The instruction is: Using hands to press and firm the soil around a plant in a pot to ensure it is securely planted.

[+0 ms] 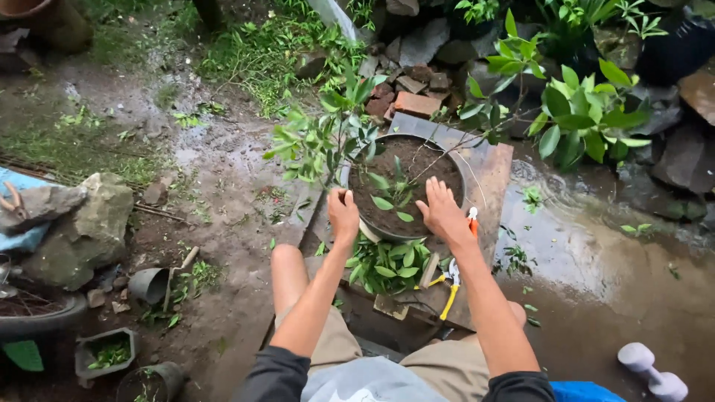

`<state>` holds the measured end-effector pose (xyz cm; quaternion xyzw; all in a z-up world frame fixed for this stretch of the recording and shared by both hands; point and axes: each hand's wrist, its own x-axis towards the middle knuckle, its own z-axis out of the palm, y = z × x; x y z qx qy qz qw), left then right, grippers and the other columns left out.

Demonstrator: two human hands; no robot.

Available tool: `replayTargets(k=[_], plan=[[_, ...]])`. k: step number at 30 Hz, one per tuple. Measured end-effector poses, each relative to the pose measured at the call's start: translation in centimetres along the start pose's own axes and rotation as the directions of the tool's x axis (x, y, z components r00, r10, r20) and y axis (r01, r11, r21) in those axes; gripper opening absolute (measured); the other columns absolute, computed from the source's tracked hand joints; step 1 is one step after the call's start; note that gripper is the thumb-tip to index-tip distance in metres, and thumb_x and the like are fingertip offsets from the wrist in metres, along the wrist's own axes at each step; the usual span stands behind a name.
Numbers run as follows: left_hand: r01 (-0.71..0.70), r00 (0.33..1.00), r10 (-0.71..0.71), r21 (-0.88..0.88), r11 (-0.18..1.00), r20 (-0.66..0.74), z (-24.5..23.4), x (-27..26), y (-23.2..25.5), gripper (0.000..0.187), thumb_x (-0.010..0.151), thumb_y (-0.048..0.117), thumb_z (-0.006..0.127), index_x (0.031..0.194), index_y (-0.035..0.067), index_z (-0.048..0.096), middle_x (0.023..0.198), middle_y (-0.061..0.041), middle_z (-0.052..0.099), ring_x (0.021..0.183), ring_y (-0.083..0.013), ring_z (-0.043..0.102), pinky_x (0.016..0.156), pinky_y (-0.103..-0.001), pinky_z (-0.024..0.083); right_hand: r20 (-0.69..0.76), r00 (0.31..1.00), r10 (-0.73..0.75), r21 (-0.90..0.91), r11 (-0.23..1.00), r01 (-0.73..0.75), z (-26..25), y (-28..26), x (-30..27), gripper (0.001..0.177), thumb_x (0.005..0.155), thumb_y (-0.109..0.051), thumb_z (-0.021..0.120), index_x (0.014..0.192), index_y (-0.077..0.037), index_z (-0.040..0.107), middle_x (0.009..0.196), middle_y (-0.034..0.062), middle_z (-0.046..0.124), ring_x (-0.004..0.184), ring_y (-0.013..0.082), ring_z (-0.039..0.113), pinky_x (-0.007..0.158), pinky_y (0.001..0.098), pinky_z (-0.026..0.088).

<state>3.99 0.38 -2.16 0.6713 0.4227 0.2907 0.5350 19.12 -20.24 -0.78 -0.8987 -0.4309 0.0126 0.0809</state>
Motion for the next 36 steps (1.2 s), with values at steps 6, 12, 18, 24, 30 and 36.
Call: replayTargets(k=[6, 12, 18, 24, 30, 36], plan=[[0.04, 0.982, -0.029, 0.054, 0.998, -0.188, 4.2, 2.2, -0.1, 0.011, 0.103, 0.019, 0.05, 0.104, 0.012, 0.058, 0.102, -0.012, 0.054, 0.096, -0.0374, 0.059, 0.094, -0.049, 0.047, -0.019, 1.0, -0.025, -0.104, 0.994, 0.023, -0.4, 0.7, 0.6, 0.067, 0.111, -0.043, 0.032, 0.156, 0.006, 0.036, 0.158, 0.0296, 0.039, 0.144, 0.0451, 0.043, 0.12, 0.0529, 0.033], [-0.132, 0.918, 0.192, 0.19, 0.973, -0.346, 6.1, 4.4, -1.1, 0.006, 0.104, 0.018, 0.052, 0.102, 0.013, 0.056, 0.101, -0.012, 0.054, 0.103, -0.0407, 0.056, 0.094, -0.049, 0.047, 0.009, 0.997, 0.074, -0.007, 0.997, -0.074, -0.1, 1.3, 1.2, 0.069, 0.112, -0.046, 0.028, 0.153, 0.008, 0.037, 0.157, 0.0305, 0.04, 0.142, 0.045, 0.046, 0.118, 0.0518, 0.036], [-0.13, 0.935, 0.217, 0.3, 0.945, -0.28, 5.5, 5.2, -0.5, 0.008, 0.105, 0.022, 0.051, 0.102, 0.016, 0.056, 0.103, -0.008, 0.055, 0.104, -0.0352, 0.058, 0.092, -0.051, 0.049, -0.068, 0.997, 0.038, -0.163, 0.985, -0.049, 0.4, 1.8, 2.1, 0.064, 0.111, -0.038, 0.033, 0.154, 0.009, 0.037, 0.157, 0.0312, 0.04, 0.144, 0.0456, 0.043, 0.118, 0.052, 0.037], [-0.129, 0.947, 0.214, 0.324, 0.937, -0.24, 5.3, 5.3, -0.7, 0.007, 0.106, 0.023, 0.05, 0.101, 0.019, 0.053, 0.102, -0.007, 0.055, 0.104, -0.035, 0.059, 0.09, -0.053, 0.05, -0.083, 0.995, 0.051, -0.06, 0.997, -0.056, -1.6, 0.3, 2.7, 0.064, 0.111, -0.036, 0.033, 0.156, 0.01, 0.033, 0.16, 0.033, 0.034, 0.146, 0.0488, 0.037, 0.119, 0.057, 0.031], [-0.141, 0.948, 0.222, 0.326, 0.935, -0.228, 5.1, 5.2, -0.1, 0.004, 0.105, 0.02, 0.051, 0.102, 0.018, 0.054, 0.103, -0.006, 0.055, 0.104, -0.0348, 0.06, 0.09, -0.052, 0.051, -0.092, 0.995, -0.026, -0.152, 0.988, 0.012, 0.7, 3.1, 5.5, 0.064, 0.112, -0.038, 0.029, 0.154, 0.009, 0.037, 0.157, 0.0296, 0.041, 0.145, 0.0433, 0.041, 0.119, 0.0499, 0.032], [-0.167, 0.942, 0.243, 0.307, 0.937, -0.231, 5.1, 5.5, 0.4, 0.003, 0.104, 0.016, 0.051, 0.103, 0.015, 0.054, 0.104, -0.01, 0.056, 0.105, -0.038, 0.061, 0.089, -0.053, 0.052, -0.14, 0.97, -0.197, -0.264, 0.952, 0.156, -0.2, 1.5, 7.5, 0.064, 0.112, -0.039, 0.037, 0.157, 0.006, 0.035, 0.16, 0.0284, 0.038, 0.147, 0.0423, 0.038, 0.119, 0.0509, 0.033]])
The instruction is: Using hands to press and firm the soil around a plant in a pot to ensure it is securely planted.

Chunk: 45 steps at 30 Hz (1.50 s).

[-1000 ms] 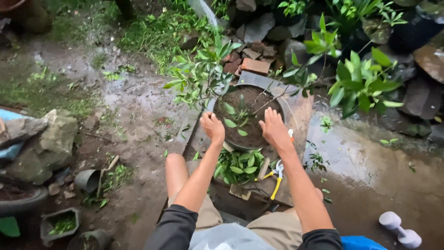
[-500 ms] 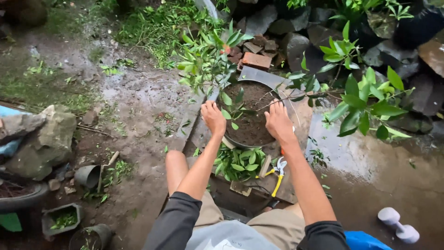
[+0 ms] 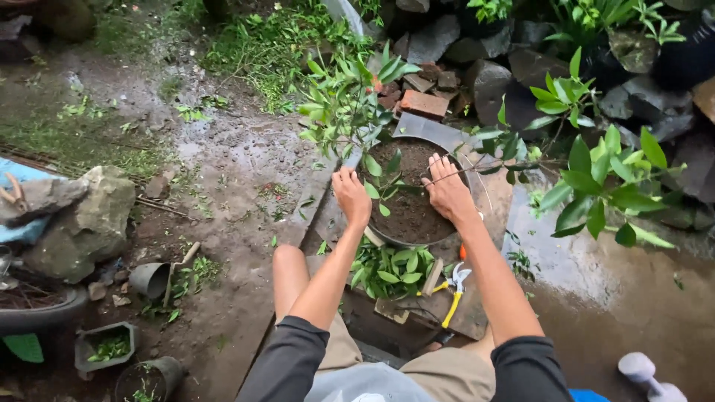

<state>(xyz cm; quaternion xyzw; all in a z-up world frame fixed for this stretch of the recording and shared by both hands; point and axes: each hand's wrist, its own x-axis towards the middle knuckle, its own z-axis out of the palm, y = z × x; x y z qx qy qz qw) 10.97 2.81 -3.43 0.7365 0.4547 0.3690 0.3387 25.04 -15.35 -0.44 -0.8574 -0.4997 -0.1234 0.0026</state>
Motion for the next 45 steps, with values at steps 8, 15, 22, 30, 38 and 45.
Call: replayTargets(k=[8, 15, 22, 30, 38, 45], plan=[[-0.026, 1.0, 0.027, -0.011, 1.0, 0.012, 0.0, -0.5, -0.9, 0.005, 0.105, 0.018, 0.05, 0.102, 0.016, 0.053, 0.1, -0.007, 0.053, 0.099, -0.0356, 0.061, 0.086, -0.049, 0.053, 0.279, 0.96, -0.009, 0.024, 1.0, 0.002, -1.8, 1.1, 0.2, 0.085, 0.106, -0.065, 0.021, 0.161, 0.001, 0.027, 0.166, 0.024, 0.029, 0.152, 0.0405, 0.03, 0.123, 0.0523, 0.028], [-0.047, 0.999, 0.046, -0.025, 0.999, -0.01, 0.1, 0.0, -0.4, 0.003, 0.103, 0.017, 0.052, 0.102, 0.015, 0.053, 0.098, -0.007, 0.053, 0.1, -0.0366, 0.06, 0.085, -0.049, 0.053, 0.202, 0.977, -0.061, 0.064, 0.997, 0.049, -2.9, 0.7, -1.0, 0.068, 0.109, -0.046, 0.031, 0.157, 0.003, 0.036, 0.161, 0.0278, 0.037, 0.147, 0.0439, 0.037, 0.115, 0.0546, 0.034], [-0.042, 0.998, 0.045, -0.096, 0.994, 0.032, -0.3, -0.4, -0.2, 0.005, 0.105, 0.015, 0.051, 0.102, 0.012, 0.053, 0.097, -0.011, 0.052, 0.097, -0.0385, 0.059, 0.088, -0.048, 0.051, -0.133, 0.99, -0.04, 0.015, 0.999, 0.043, 0.0, -1.4, -4.9, 0.055, 0.104, -0.022, 0.043, 0.154, 0.002, 0.042, 0.152, 0.0248, 0.05, 0.136, 0.0437, 0.05, 0.11, 0.0528, 0.042], [-0.049, 0.997, 0.058, -0.165, 0.985, 0.047, -1.7, -0.9, 1.0, 0.008, 0.106, 0.015, 0.049, 0.105, 0.01, 0.056, 0.097, -0.014, 0.053, 0.098, -0.0403, 0.059, 0.092, -0.047, 0.049, -0.239, 0.93, 0.278, 0.195, 0.952, -0.234, -0.4, -5.4, -6.8, 0.05, 0.089, -0.013, 0.052, 0.138, -0.005, 0.062, 0.135, 0.0153, 0.068, 0.121, 0.0339, 0.066, 0.093, 0.0444, 0.052], [-0.064, 0.995, 0.074, -0.154, 0.986, 0.061, -1.9, -1.1, 1.3, 0.009, 0.107, 0.014, 0.048, 0.107, 0.009, 0.055, 0.099, -0.014, 0.053, 0.1, -0.039, 0.059, 0.095, -0.046, 0.047, -0.407, 0.904, 0.133, 0.051, 0.991, -0.123, -1.3, -9.2, -4.7, 0.049, 0.08, -0.016, 0.056, 0.127, -0.001, 0.063, 0.114, 0.0166, 0.067, 0.107, 0.0326, 0.06, 0.086, 0.0422, 0.047], [-0.063, 0.997, 0.071, -0.172, 0.983, 0.043, -1.2, -0.6, 0.2, 0.01, 0.107, 0.015, 0.048, 0.106, 0.009, 0.055, 0.098, -0.015, 0.054, 0.1, -0.0405, 0.059, 0.095, -0.047, 0.047, -0.218, 0.965, 0.146, -0.028, 0.987, -0.156, 2.0, -9.4, -3.6, 0.064, 0.08, -0.02, 0.056, 0.14, 0.001, 0.056, 0.141, 0.0214, 0.059, 0.101, 0.0367, 0.053, 0.085, 0.0435, 0.039]])
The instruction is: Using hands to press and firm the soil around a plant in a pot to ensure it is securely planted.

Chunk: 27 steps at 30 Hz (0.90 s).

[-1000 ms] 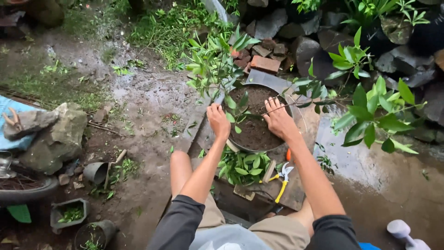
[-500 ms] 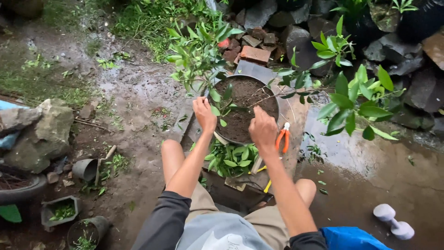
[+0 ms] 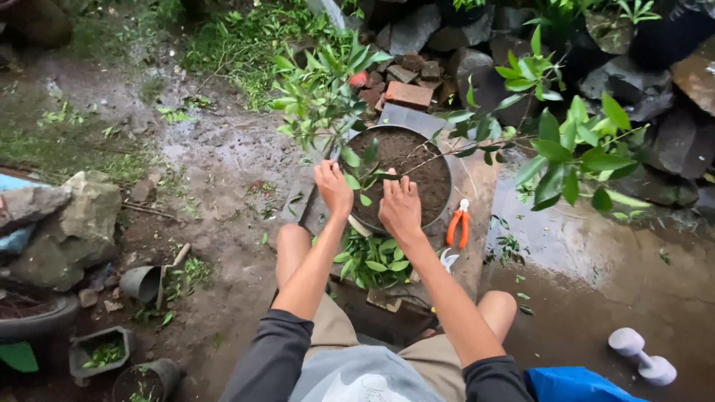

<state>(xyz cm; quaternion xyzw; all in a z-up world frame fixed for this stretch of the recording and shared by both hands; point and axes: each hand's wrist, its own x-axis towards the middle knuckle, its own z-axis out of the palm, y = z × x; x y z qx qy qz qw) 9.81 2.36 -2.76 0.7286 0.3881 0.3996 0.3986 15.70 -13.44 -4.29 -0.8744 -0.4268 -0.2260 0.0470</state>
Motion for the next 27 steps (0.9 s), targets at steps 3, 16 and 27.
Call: replayTargets(k=[3, 16, 27], plan=[[-0.018, 0.999, 0.018, 0.016, 1.0, -0.027, -0.1, 0.1, 0.0, 0.007, 0.106, 0.013, 0.05, 0.105, 0.009, 0.054, 0.098, -0.016, 0.054, 0.099, -0.0408, 0.059, 0.094, -0.047, 0.047, 0.003, 1.0, -0.02, -0.053, 0.998, 0.02, 1.4, -0.1, 0.4, 0.058, 0.08, -0.021, 0.054, 0.135, -0.001, 0.061, 0.135, 0.02, 0.064, 0.103, 0.0358, 0.055, 0.085, 0.0433, 0.036], [0.031, 0.999, -0.03, 0.035, 0.999, -0.01, -0.4, -0.1, 0.8, 0.007, 0.105, 0.014, 0.049, 0.103, 0.01, 0.054, 0.098, -0.014, 0.053, 0.098, -0.0402, 0.059, 0.091, -0.048, 0.049, -0.002, 0.998, -0.064, -0.14, 0.988, 0.063, -4.1, 0.2, 4.0, 0.053, 0.085, -0.011, 0.049, 0.133, 0.008, 0.061, 0.131, 0.026, 0.066, 0.131, 0.0388, 0.053, 0.113, 0.0445, 0.029], [0.042, 0.999, -0.042, 0.045, 0.998, -0.009, -0.6, 0.0, 1.2, 0.005, 0.104, 0.013, 0.05, 0.102, 0.011, 0.053, 0.099, -0.014, 0.053, 0.099, -0.0412, 0.059, 0.091, -0.049, 0.05, 0.22, 0.972, -0.081, -0.228, 0.965, 0.132, -1.4, 0.6, 6.3, 0.047, 0.094, -0.009, 0.043, 0.13, 0.014, 0.061, 0.128, 0.0305, 0.067, 0.139, 0.0446, 0.049, 0.127, 0.0598, 0.015]])
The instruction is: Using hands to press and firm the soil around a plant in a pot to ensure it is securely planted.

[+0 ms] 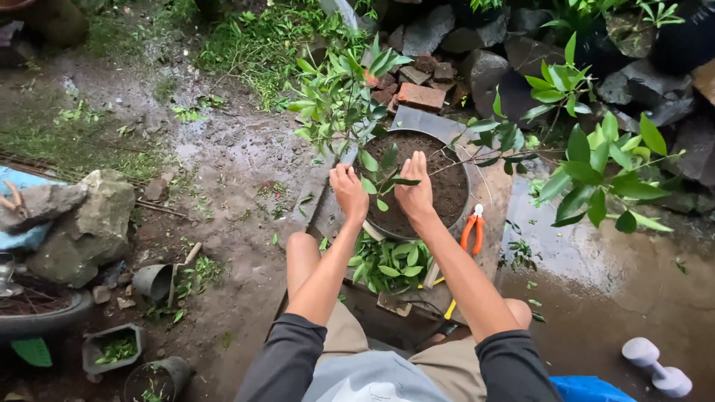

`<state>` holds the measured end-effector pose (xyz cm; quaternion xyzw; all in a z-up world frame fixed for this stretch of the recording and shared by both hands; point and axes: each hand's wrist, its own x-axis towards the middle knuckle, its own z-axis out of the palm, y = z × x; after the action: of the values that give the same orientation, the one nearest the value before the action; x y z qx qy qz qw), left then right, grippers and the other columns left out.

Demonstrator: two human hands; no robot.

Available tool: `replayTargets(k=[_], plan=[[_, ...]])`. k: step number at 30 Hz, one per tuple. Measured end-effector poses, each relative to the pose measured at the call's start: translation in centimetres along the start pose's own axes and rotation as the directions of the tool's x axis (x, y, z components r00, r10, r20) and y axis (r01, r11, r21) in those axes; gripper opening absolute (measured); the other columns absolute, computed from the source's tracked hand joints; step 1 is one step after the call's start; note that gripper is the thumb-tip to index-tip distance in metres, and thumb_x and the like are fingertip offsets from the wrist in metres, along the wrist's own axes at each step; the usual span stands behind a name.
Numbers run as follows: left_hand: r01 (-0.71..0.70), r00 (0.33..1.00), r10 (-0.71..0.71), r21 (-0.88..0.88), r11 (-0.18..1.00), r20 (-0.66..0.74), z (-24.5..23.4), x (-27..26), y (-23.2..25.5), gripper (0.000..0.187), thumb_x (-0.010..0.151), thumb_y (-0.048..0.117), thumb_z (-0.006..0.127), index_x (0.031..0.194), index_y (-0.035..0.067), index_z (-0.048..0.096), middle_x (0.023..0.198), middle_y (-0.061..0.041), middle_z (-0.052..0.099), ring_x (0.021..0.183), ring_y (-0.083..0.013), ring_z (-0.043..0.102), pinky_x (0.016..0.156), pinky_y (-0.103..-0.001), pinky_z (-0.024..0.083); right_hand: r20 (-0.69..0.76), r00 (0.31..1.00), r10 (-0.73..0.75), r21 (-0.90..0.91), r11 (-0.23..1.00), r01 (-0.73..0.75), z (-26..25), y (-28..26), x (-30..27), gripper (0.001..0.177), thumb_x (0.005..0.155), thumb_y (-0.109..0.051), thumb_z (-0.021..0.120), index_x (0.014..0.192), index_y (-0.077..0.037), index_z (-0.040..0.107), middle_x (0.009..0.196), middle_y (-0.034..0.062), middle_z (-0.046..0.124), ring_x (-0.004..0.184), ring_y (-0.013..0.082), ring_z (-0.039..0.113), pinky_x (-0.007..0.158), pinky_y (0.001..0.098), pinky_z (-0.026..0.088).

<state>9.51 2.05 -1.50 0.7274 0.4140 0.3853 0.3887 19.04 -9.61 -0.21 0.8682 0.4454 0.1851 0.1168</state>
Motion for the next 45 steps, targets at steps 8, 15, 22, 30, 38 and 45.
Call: replayTargets(k=[8, 15, 22, 30, 38, 45], plan=[[0.011, 1.0, -0.011, 0.001, 1.0, 0.009, -0.2, 0.1, 0.3, 0.003, 0.103, 0.011, 0.051, 0.101, 0.011, 0.053, 0.099, -0.013, 0.052, 0.099, -0.0398, 0.058, 0.092, -0.047, 0.049, 0.199, 0.978, 0.069, 0.058, 0.995, -0.082, 11.9, 0.5, 3.6, 0.052, 0.099, -0.008, 0.029, 0.14, 0.013, 0.054, 0.139, 0.0317, 0.06, 0.132, 0.0412, 0.056, 0.119, 0.0521, 0.025], [0.001, 1.0, -0.001, 0.006, 1.0, 0.003, -0.1, 0.3, 0.0, 0.004, 0.104, 0.01, 0.05, 0.1, 0.01, 0.052, 0.099, -0.014, 0.053, 0.099, -0.0402, 0.058, 0.091, -0.048, 0.049, 0.198, 0.975, 0.103, 0.089, 0.989, -0.122, 11.4, 1.0, 6.9, 0.055, 0.101, -0.012, 0.03, 0.148, 0.012, 0.044, 0.149, 0.0299, 0.053, 0.134, 0.0408, 0.054, 0.116, 0.0487, 0.026], [-0.008, 0.999, 0.008, 0.004, 1.0, 0.032, -0.8, 0.2, 0.8, 0.007, 0.105, 0.009, 0.047, 0.102, 0.009, 0.053, 0.099, -0.014, 0.052, 0.098, -0.0388, 0.058, 0.089, -0.048, 0.049, 0.016, 0.998, 0.066, 0.469, 0.881, -0.065, 5.6, 2.3, 8.0, 0.022, 0.094, -0.029, 0.049, 0.099, -0.013, 0.063, 0.092, 0.0053, 0.062, 0.089, 0.0263, 0.064, 0.071, 0.044, 0.059], [0.003, 0.999, -0.003, 0.001, 1.0, 0.032, -0.4, 0.3, 0.3, 0.007, 0.106, 0.013, 0.046, 0.103, 0.01, 0.052, 0.1, -0.011, 0.05, 0.099, -0.0351, 0.057, 0.09, -0.045, 0.05, 0.094, 0.909, -0.405, 0.149, 0.909, 0.39, 11.6, 2.9, 9.7, 0.059, 0.094, -0.016, 0.041, 0.153, -0.017, 0.049, 0.159, 0.0072, 0.049, 0.145, 0.0316, 0.045, 0.125, 0.0459, 0.029], [-0.059, 0.998, 0.059, -0.041, 0.997, 0.002, 0.0, -0.1, -1.1, 0.009, 0.108, 0.017, 0.045, 0.109, 0.014, 0.053, 0.1, -0.01, 0.051, 0.097, -0.0391, 0.056, 0.091, -0.046, 0.049, -0.354, 0.846, -0.398, 0.239, 0.837, 0.493, 7.5, 2.9, 6.6, 0.063, 0.08, -0.002, 0.051, 0.142, -0.001, 0.06, 0.143, 0.0207, 0.061, 0.127, 0.0443, 0.06, 0.109, 0.0536, 0.047], [-0.026, 1.0, 0.026, -0.041, 0.999, 0.012, 1.2, 0.8, -2.1, 0.01, 0.105, 0.015, 0.047, 0.105, 0.009, 0.056, 0.101, -0.013, 0.052, 0.099, -0.0374, 0.057, 0.094, -0.046, 0.046, -0.359, 0.929, 0.089, 0.57, 0.809, 0.143, 0.9, 3.6, -6.7, 0.053, 0.082, 0.008, 0.051, 0.128, -0.011, 0.069, 0.131, 0.0041, 0.069, 0.122, 0.0229, 0.065, 0.112, 0.0348, 0.048]])
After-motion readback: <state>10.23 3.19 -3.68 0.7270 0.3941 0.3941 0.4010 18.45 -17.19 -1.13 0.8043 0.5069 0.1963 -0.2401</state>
